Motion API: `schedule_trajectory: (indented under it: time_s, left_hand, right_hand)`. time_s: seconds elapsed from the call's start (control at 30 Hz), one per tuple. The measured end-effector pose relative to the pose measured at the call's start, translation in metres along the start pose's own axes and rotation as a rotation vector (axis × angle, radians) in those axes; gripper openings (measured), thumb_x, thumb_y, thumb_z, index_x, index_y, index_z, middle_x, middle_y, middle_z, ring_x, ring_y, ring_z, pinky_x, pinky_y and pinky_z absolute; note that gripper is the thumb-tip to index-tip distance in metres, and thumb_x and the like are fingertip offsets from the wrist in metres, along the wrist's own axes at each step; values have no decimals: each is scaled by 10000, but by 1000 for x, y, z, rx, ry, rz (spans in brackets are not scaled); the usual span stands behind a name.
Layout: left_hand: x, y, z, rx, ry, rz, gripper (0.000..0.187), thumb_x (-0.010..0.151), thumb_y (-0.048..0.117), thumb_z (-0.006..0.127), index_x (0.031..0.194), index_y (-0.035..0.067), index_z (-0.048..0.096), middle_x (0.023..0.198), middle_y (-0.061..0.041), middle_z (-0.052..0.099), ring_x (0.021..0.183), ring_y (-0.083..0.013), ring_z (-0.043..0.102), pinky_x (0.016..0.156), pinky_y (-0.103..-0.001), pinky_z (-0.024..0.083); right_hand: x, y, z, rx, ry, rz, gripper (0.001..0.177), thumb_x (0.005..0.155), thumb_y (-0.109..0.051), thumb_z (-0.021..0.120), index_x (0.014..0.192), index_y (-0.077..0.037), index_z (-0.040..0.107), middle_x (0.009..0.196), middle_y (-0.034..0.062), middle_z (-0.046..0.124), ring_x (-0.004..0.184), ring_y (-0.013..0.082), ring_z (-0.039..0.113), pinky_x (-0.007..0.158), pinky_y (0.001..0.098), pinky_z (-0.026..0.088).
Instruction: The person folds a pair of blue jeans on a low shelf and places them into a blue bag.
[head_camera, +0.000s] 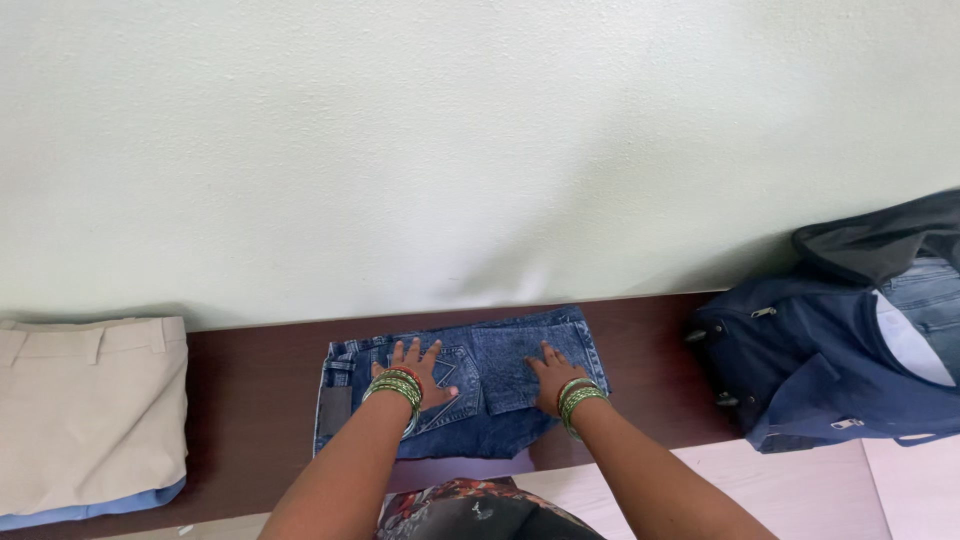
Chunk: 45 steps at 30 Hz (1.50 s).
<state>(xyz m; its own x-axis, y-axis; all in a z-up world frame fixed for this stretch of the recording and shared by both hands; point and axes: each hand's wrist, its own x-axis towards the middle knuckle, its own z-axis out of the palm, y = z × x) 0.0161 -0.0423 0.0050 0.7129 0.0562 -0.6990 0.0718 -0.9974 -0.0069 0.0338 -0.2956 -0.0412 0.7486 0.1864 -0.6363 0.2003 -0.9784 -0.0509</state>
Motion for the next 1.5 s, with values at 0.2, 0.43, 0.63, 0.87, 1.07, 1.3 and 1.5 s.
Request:
schedule_trajectory:
  time_s: [0.2,0.43,0.63,0.87,1.07,1.3,1.5]
  left_hand:
    - [2,42,-6,-2,15,31,999,873,722,582,1638,407,22,1739,-13,-45,1596,-298,-14,1236,-659,146]
    - [3,90,-11,34,14,78,978,907,695,568,1641,374,7,1737,-23,-71,1596,-289,-35,1228,-665,153]
    - [4,119,-10,50,35,101,987,907,661,605,1641,372,12,1736,-20,-68,1597,-271,-36,1235,-661,132]
    - [23,136,-5,91,4,85,990,906,630,632,1646,360,33,1738,2,-53,1597,-270,-18,1237,-655,138]
    - [41,142,-5,118,-19,91,944,924,625,616,1647,326,88,1735,-14,34,1597,-277,32,1239,-642,168]
    - [38,137,2,126,-61,81,905,920,607,623,1640,294,171,1713,-30,188,1586,-295,142,1222,-636,242]
    - [33,132,-1,136,-87,31,928,926,586,643,1648,282,144,1711,-43,183,1584,-292,142,1229,-615,235]
  right_hand:
    - [-2,10,-2,-8,15,-70,889,908,-357,722,1622,-330,193,1731,48,-22,1586,252,119,1239,530,266]
    - [18,43,8,-39,-12,-80,891,905,-341,727,1624,-332,200,1731,69,13,1577,266,154,1231,518,284]
    - [23,73,6,-13,-28,-50,908,885,-352,751,1615,-384,211,1725,59,74,1573,257,185,1238,511,276]
    - [29,82,3,-6,32,-126,775,885,-348,746,1561,-319,368,1652,87,294,1476,290,384,1192,486,362]
    - [36,95,-2,16,153,-148,756,884,-300,723,1557,-264,381,1550,42,456,1413,259,468,1162,505,372]
    - [41,100,-5,-3,200,-133,847,872,-292,740,1590,-215,297,1610,52,347,1468,253,380,1165,502,370]
    - [53,100,-12,98,196,-56,1031,872,-386,773,1627,-219,92,1703,40,132,1557,247,188,1222,527,280]
